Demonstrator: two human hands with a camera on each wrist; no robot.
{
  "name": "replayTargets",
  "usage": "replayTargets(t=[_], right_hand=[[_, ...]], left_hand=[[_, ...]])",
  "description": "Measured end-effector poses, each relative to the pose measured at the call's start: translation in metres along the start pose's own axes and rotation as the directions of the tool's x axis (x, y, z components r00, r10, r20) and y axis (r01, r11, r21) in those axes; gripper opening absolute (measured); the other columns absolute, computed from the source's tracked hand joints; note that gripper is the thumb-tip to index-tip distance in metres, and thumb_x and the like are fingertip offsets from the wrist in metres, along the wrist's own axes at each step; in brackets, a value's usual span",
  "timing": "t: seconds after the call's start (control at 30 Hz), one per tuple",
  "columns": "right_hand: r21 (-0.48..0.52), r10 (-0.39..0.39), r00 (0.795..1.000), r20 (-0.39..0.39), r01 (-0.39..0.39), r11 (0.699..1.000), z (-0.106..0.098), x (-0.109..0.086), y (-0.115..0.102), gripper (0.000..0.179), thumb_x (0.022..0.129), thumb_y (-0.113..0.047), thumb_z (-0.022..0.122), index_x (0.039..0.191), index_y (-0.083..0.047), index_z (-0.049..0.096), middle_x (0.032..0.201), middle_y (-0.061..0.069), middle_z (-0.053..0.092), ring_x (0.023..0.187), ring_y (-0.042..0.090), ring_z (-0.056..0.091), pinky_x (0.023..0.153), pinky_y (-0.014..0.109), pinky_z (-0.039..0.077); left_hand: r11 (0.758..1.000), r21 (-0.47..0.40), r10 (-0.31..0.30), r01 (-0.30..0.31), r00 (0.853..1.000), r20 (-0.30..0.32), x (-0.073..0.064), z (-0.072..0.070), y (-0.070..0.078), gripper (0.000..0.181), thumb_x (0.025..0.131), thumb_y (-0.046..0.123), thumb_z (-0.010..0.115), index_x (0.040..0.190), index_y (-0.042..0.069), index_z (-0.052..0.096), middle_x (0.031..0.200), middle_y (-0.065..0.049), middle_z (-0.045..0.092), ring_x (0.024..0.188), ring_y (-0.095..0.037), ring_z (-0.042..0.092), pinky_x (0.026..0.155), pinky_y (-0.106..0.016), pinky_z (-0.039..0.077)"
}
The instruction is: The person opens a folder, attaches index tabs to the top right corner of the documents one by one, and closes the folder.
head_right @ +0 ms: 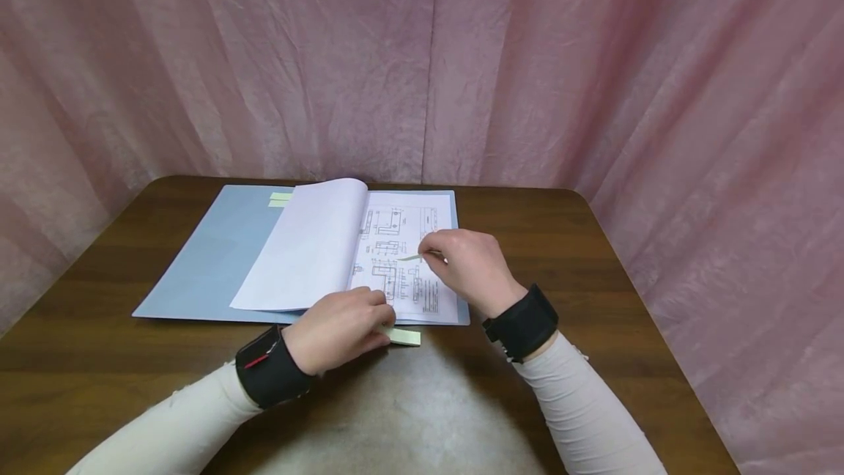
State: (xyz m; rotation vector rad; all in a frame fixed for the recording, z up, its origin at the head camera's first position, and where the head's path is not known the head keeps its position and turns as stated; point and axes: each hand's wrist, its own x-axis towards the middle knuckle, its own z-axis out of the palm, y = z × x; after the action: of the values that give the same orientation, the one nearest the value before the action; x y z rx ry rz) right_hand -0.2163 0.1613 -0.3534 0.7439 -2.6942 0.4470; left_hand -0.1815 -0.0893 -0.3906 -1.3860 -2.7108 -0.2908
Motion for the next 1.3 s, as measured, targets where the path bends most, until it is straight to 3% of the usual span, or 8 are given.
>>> replayTargets(t=[0.3,0.63,0.87,1.0,1.17,1.3], right_hand=[[0.024,0.000,1.000,0.020,0.000,1.000,0.002,0.000,0.001,0.019,0.097,-0.007,0.083,0.110,-0.019,0.087,0.103,-0.005,0.082,0.085,0.011,0.073,0.070,0.034,0.054],[0.037,-0.022,0.999,0.033,0.020,0.999,0.004,0.000,0.003,0.015,0.097,-0.008,0.085,0.106,-0.019,0.087,0.100,-0.008,0.081,0.088,0.010,0.074,0.073,0.035,0.057],[0.047,-0.008,0.999,0.049,0.006,0.999,0.008,0.000,0.005,0.011,0.096,-0.009,0.086,0.104,-0.017,0.086,0.098,-0.007,0.080,0.088,0.010,0.073,0.075,0.036,0.058],[0.046,-0.004,0.999,0.044,0.002,0.999,0.010,-0.001,0.007,0.011,0.096,-0.009,0.085,0.104,-0.016,0.085,0.099,-0.007,0.080,0.091,0.011,0.075,0.075,0.037,0.058],[0.029,0.007,0.999,0.040,-0.008,1.000,0.011,-0.003,0.010,0.011,0.097,-0.008,0.084,0.104,-0.016,0.085,0.099,-0.008,0.079,0.090,0.011,0.075,0.076,0.038,0.058],[0.006,0.009,0.999,0.053,-0.009,1.000,0.011,-0.005,0.015,0.012,0.096,-0.008,0.086,0.105,-0.016,0.085,0.097,-0.007,0.079,0.082,0.010,0.070,0.074,0.037,0.057]], left_hand=[[1.000,-0.023,0.004,-0.003,0.997,0.072,0.000,0.006,-0.001,0.018,0.091,0.022,0.094,0.098,0.015,0.079,0.083,0.006,0.063,0.076,-0.012,0.055,0.067,-0.028,0.048],[1.000,-0.030,-0.002,0.004,0.997,0.083,0.002,0.004,-0.001,0.017,0.092,0.020,0.092,0.097,0.014,0.077,0.080,0.006,0.059,0.074,-0.012,0.054,0.066,-0.028,0.046],[0.999,-0.044,-0.005,0.004,1.000,-0.003,0.004,0.002,-0.002,0.017,0.097,0.025,0.089,0.097,0.013,0.076,0.082,0.004,0.061,0.075,-0.014,0.056,0.068,-0.029,0.049],[1.000,0.013,-0.022,0.022,0.999,-0.042,0.008,0.005,-0.005,0.013,0.100,0.023,0.084,0.104,0.012,0.080,0.089,0.001,0.068,0.079,-0.017,0.060,0.072,-0.031,0.053],[0.992,0.106,-0.070,0.075,0.996,-0.049,0.013,0.008,-0.011,0.023,0.101,0.027,0.083,0.115,0.009,0.081,0.105,-0.005,0.077,0.089,-0.022,0.069,0.083,-0.037,0.060],[0.980,0.158,-0.113,0.121,0.992,-0.061,0.013,0.008,-0.017,0.027,0.100,0.028,0.083,0.116,0.007,0.079,0.107,-0.007,0.079,0.093,-0.025,0.072,0.087,-0.040,0.060]])
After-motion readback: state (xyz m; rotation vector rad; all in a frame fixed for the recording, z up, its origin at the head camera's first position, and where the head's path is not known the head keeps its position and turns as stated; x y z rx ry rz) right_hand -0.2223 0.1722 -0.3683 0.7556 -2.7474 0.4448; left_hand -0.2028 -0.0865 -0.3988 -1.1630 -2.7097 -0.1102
